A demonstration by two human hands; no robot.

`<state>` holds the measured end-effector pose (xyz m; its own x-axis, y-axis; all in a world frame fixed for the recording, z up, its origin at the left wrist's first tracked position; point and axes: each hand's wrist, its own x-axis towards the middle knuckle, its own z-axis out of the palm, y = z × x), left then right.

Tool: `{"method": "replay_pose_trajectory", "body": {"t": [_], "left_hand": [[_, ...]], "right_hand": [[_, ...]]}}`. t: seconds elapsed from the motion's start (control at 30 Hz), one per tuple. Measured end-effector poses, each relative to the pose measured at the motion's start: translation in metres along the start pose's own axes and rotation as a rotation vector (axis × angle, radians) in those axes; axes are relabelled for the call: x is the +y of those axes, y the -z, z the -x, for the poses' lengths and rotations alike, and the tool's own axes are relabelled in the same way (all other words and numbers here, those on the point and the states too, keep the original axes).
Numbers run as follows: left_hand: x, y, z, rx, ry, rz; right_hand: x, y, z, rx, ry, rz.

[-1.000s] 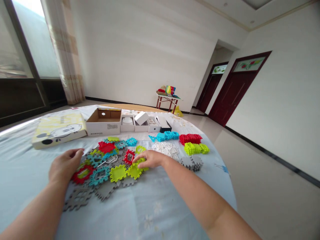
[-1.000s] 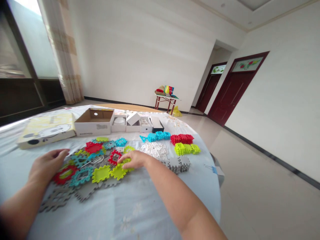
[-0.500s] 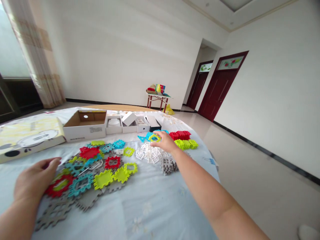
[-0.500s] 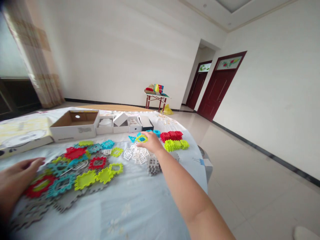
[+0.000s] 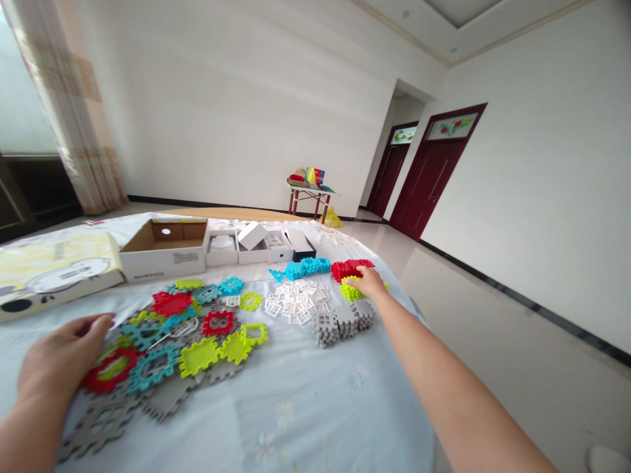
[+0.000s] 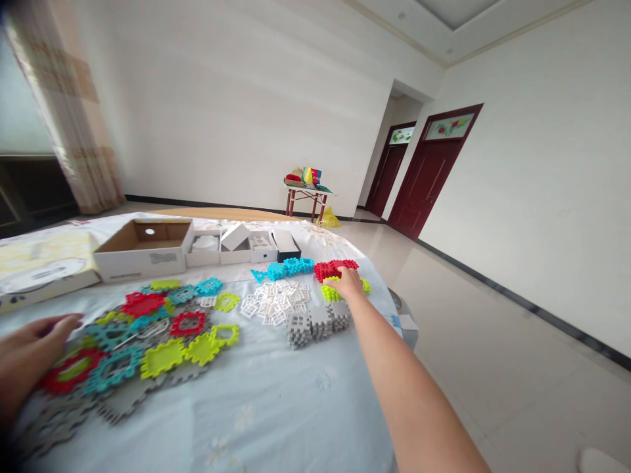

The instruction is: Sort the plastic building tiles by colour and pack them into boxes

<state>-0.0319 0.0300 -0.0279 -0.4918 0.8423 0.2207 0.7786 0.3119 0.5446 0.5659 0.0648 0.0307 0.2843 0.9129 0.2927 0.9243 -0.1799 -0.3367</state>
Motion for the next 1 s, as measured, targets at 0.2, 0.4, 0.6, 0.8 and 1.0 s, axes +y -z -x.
{"method": "replay_pose_trajectory", "body": {"t": [0.2,0.4,0.6,0.8,1.0], "left_hand": [[0.034,0.023,0.024,-0.040,0.081,-0.038],[0.038,0.024,0.029,-0.034,0.110,0.015],[0.038,0.021,0.030,-0.016,0.110,0.038],[0.040,0.023,0.033,-0.025,0.115,0.090],[0.040,0.022,0.034,-0.016,0.119,0.105]], "right_hand": [[-0.046,0.008,0.009,0.083,0.177,-0.071],[-0.134,-0.007,0.044,-0.110,0.486,-0.187],[-0.211,-0.048,0.074,-0.334,0.638,-0.085],[-0.234,-0.067,0.076,-0.452,0.625,0.036],[-0.232,-0.051,0.071,-0.481,0.709,-0.103]]}}
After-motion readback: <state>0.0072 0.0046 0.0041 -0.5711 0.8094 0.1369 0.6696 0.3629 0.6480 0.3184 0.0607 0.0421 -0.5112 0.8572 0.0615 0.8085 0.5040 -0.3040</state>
